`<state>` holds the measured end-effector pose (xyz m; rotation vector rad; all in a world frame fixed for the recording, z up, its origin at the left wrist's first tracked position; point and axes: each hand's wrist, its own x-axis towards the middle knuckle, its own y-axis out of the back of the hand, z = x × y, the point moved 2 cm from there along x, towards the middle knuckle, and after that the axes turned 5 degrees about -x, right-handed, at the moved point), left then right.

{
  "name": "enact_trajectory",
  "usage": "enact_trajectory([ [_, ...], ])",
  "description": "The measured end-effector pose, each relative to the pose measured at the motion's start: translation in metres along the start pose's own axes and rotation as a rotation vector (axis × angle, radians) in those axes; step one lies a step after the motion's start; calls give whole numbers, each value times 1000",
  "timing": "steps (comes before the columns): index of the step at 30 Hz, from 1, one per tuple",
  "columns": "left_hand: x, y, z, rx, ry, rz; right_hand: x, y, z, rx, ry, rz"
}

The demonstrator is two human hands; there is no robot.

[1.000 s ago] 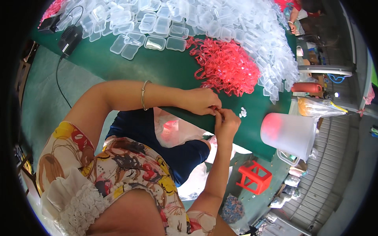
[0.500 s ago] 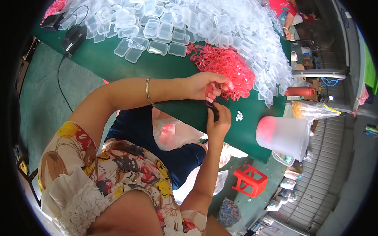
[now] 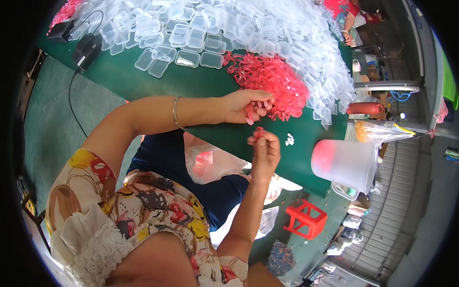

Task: The person assembles small items by attaching white plastic pieces onto pink plastic parts by hand and placing them on the table.

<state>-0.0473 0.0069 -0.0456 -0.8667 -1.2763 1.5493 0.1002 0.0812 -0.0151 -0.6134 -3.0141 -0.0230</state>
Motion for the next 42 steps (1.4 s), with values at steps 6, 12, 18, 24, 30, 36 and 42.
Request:
enact_trajectory([
  [6,3,-6,-7,-2,-91,-28,10,-30,1,56,96,34],
  [12,-6,-13,-16,50,-69,49,8,-22,-13,41,202,177],
  [18,-13,-17,-9,446,18,98,4,9,-8,280,9,118],
  [24,-13,-16,-15,1060,-99,-172,0,24,8,437,-181,123],
  [30,-16,-17,-16,1473,-262,-267,1,40,2,-258,-110,188],
  [36,-17,-10,-24,1662,-389,-211,36,98,-3,-1304,328,417],
  [42,-18,-8,-24,1692,-387,-209,57,96,1,-1807,127,373],
])
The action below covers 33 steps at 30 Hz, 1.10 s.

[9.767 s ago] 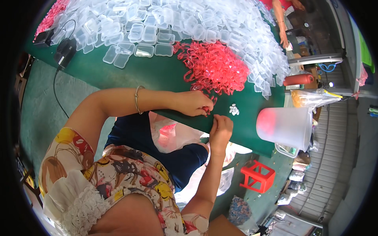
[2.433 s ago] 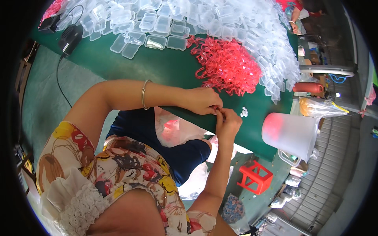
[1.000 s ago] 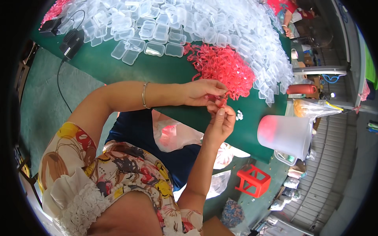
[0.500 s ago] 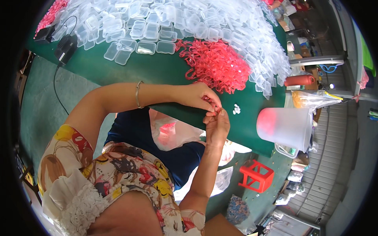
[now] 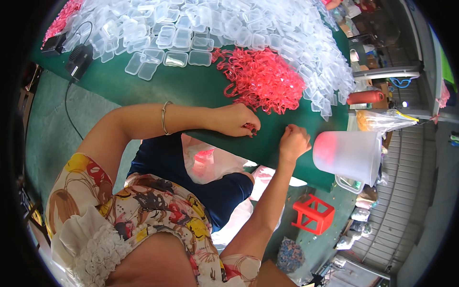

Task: The person assembles small items by attaching white plastic pieces onto pink plastic parts by hand and placing them on the table.

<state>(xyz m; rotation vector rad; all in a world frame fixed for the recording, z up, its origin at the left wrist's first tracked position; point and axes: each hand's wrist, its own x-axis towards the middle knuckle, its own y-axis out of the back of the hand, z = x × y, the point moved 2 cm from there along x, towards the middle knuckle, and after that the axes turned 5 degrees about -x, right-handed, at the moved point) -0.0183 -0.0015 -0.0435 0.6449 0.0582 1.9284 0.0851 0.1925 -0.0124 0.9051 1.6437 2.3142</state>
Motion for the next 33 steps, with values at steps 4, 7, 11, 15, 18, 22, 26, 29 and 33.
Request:
enact_trajectory([
  [4,1,-1,-3,18,7,19,-5,14,-11,158,66,43],
  [7,1,-2,-2,28,0,13,-30,29,-23,368,167,85],
  [11,1,-2,-1,35,3,10,-59,35,-38,446,381,118],
  [15,0,0,1,38,29,11,-63,39,-39,479,377,111],
  [18,0,-2,0,19,36,-2,-62,47,-42,619,257,-30],
  [22,0,-2,0,48,15,4,-59,48,-52,810,112,-29],
  [26,-1,-2,2,53,27,10,-58,44,-57,788,96,-53],
  [29,-1,-1,4,64,48,-19,-55,43,-57,747,111,-113],
  [33,0,-3,6,95,0,-16,-51,30,-54,711,137,-174],
])
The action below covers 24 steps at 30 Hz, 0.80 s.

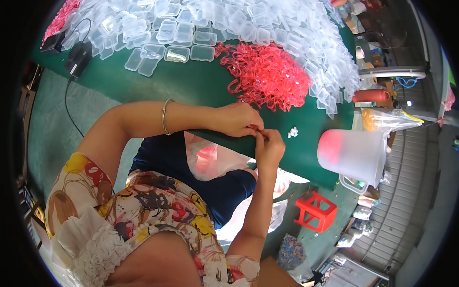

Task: The person assembles small items by attaching white plastic pieces onto pink plastic parts by hand and placing them on the table.

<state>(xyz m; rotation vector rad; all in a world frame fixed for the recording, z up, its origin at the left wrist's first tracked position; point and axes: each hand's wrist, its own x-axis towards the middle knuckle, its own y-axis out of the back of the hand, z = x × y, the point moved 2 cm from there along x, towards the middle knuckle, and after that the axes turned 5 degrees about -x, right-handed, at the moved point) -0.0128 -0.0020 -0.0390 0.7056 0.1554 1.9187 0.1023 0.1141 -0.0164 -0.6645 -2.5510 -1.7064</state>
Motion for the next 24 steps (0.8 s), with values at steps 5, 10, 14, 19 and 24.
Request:
enact_trajectory([
  [5,-2,-1,-5,-62,-2,29,-1,-6,6,148,36,63],
  [10,-2,2,-5,-73,32,-6,-2,21,31,21,61,289],
  [14,-2,1,-3,-35,11,3,-1,29,68,-204,-16,348],
  [19,0,2,-3,-33,-7,-9,4,23,80,-239,-59,306],
  [24,-1,-2,-11,-73,-46,36,-2,22,53,-158,-23,341],
])
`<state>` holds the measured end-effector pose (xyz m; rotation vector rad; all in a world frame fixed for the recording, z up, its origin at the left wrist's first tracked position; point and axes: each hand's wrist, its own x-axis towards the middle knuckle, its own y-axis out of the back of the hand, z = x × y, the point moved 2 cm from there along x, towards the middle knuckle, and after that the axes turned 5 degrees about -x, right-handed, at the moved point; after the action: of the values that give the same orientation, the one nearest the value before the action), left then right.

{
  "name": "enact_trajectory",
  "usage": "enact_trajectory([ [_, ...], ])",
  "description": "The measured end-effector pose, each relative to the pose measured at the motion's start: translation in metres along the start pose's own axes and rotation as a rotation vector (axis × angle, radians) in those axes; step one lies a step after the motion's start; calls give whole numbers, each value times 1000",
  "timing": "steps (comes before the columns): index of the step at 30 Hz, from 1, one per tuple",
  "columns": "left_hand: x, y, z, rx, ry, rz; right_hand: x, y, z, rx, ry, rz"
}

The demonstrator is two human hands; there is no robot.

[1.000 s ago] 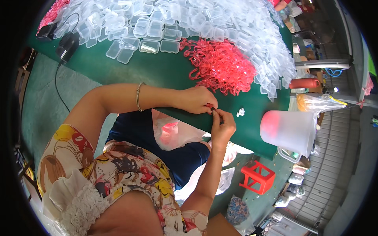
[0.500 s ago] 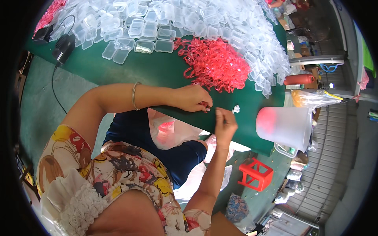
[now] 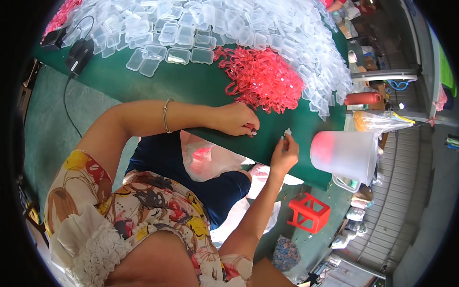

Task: The person assembles small items by attaching white plastic pieces onto pink plastic parts by hand and placing them on the table.

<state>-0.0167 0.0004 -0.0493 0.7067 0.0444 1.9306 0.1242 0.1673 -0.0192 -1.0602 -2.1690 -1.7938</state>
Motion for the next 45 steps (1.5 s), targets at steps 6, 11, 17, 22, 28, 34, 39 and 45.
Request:
enact_trajectory([
  [6,1,1,3,22,10,13,-25,0,-31,224,-57,-60],
  [11,1,0,3,11,29,-1,-28,3,-40,21,190,-40],
  [17,1,0,1,-3,17,3,-23,15,-67,187,35,-169],
  [22,1,0,2,65,39,-40,-21,2,-72,80,249,-76],
  [28,2,1,7,36,76,-55,-20,3,-60,298,11,-40],
  [34,1,2,6,45,120,-39,-19,-2,-68,125,242,-170],
  [39,2,2,7,37,118,-33,-16,-6,-65,44,331,-208],
  [45,-1,0,2,90,33,-40,-17,-7,-71,-93,421,-260],
])
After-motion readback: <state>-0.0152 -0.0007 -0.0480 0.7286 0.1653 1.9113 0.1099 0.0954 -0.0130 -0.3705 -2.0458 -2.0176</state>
